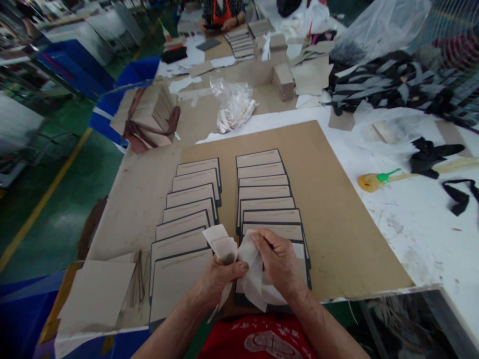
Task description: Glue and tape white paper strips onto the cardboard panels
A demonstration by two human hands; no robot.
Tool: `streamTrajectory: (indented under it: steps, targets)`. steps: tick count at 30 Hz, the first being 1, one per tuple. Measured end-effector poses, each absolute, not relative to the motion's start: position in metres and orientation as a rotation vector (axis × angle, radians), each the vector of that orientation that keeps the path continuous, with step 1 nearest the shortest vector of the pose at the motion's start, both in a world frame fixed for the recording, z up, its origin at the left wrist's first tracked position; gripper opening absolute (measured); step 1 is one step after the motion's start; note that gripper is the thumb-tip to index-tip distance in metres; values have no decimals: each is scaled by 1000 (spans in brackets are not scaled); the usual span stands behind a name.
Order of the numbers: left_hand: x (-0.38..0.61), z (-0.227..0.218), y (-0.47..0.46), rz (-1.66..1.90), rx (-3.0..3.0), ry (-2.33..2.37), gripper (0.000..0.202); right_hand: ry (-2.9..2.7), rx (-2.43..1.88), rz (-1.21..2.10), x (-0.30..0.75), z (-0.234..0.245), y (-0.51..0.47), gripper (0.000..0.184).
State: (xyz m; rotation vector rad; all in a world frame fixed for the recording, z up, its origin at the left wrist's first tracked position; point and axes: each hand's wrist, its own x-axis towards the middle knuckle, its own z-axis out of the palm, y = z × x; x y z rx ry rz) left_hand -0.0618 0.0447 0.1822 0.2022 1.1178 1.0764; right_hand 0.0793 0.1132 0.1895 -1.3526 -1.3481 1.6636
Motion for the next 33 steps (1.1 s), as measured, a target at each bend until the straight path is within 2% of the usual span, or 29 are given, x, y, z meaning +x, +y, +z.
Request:
streamTrajectory:
  steps: [9, 16, 20, 25, 28, 33]
  targets:
    - [-58, 180, 37, 955, 158, 909, 54, -906, -1456, 1605, 60, 187, 110, 38]
    - [-83, 163, 29, 872, 313, 1086, 34, -818, -1395, 1374, 66, 193, 123, 36]
    - [-98, 154, 23, 973, 173, 1083, 33, -848, -1377, 1320, 69, 204, 123, 34]
    - [-112, 150, 19, 953, 34, 984, 53, -862, -1447, 1198, 76, 220, 119, 29]
    - [-118, 148, 16, 1058, -79, 984, 44, -775, -1475, 1170, 78, 225, 115, 33]
    - [-120, 151, 16, 1361, -321, 738, 41, -862, -1518, 1186, 69, 227, 101, 35]
